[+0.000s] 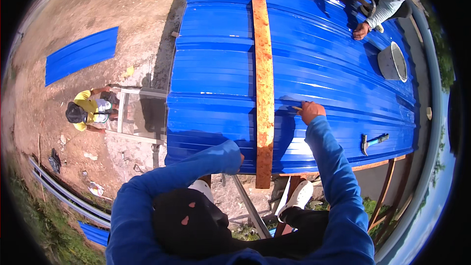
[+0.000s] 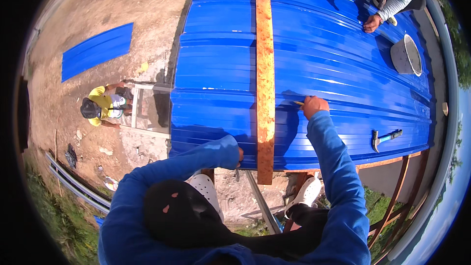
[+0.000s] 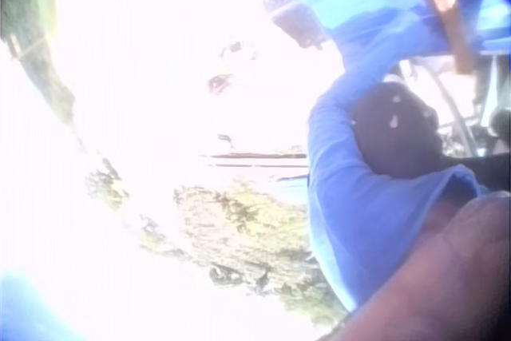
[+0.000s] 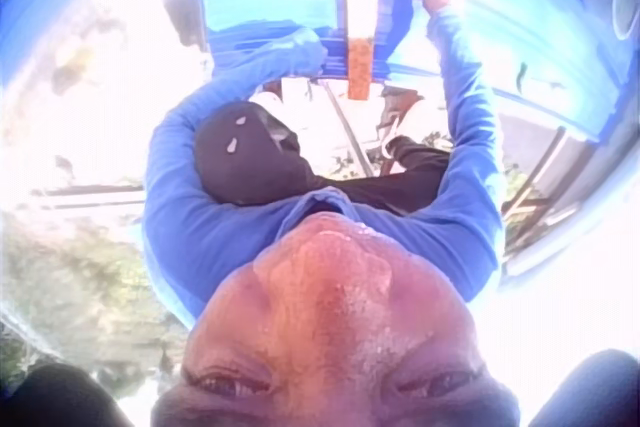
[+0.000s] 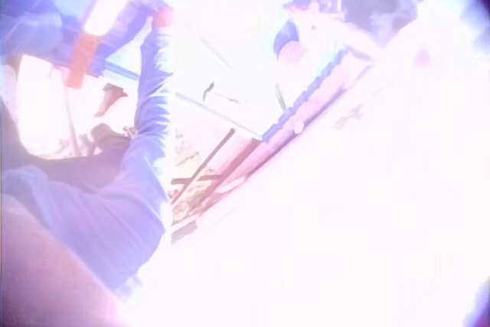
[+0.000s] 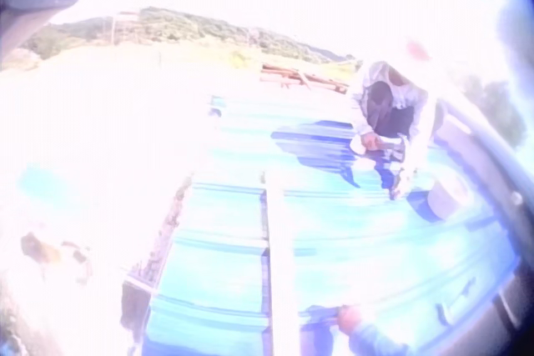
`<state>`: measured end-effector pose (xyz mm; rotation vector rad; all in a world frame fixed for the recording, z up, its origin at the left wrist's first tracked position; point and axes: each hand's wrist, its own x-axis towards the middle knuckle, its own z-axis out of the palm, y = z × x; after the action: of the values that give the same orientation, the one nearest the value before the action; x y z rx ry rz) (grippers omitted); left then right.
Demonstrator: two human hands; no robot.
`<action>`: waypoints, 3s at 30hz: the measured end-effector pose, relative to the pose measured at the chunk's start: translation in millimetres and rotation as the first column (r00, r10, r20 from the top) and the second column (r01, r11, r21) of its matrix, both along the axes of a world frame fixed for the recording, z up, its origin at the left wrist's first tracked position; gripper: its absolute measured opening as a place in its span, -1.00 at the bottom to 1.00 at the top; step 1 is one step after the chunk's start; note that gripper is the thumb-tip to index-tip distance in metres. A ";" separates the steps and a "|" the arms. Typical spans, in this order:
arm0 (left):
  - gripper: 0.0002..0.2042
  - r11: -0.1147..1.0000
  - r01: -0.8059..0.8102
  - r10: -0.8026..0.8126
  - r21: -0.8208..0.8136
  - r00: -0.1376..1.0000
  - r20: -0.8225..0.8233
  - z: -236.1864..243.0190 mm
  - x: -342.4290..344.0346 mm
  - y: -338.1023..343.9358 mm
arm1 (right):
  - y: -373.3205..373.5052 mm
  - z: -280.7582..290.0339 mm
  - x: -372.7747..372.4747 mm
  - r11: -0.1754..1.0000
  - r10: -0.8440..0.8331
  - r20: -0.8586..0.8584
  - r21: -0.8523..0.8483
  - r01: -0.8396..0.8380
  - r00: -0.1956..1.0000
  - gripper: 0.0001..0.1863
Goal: The recorder is measuring and nailing blue corrugated roofing sheets onto a wooden frame on a roof.
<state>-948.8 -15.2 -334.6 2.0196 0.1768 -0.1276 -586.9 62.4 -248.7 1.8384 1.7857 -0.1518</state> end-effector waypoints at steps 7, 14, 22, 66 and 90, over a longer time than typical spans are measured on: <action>-0.84 0.973 -0.219 0.191 -0.068 0.940 -0.283 35.8 20.1 5.1 | 7.3 4.1 -73.2 0.869 -0.261 -0.599 0.195 0.454 0.757 -0.42; -0.89 0.677 -0.565 0.423 -0.471 0.823 -0.380 24.7 8.1 -6.4 | 14.9 -7.5 -128.3 0.757 -0.352 -0.697 0.181 0.628 0.625 -0.33; -0.90 0.914 -0.356 0.305 -0.193 0.919 -0.252 27.4 6.4 4.5 | 27.9 -35.0 -106.9 0.767 -0.323 -0.785 0.109 0.632 0.529 -0.47; 0.18 0.245 -0.872 0.946 0.424 0.311 0.093 -13.2 -33.5 107.0 | 64.0 -53.4 -234.1 0.941 -0.184 -0.771 0.042 0.336 0.610 -0.59; 0.14 0.064 -0.925 0.916 0.375 0.204 0.347 -36.7 -23.9 114.8 | 81.2 -88.3 -236.7 0.907 -0.061 -0.862 0.162 0.389 0.503 -0.56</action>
<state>-972.7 99.5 -371.3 1.9886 1.6721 0.8984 -823.6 143.5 -337.0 2.5155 2.2573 -1.0963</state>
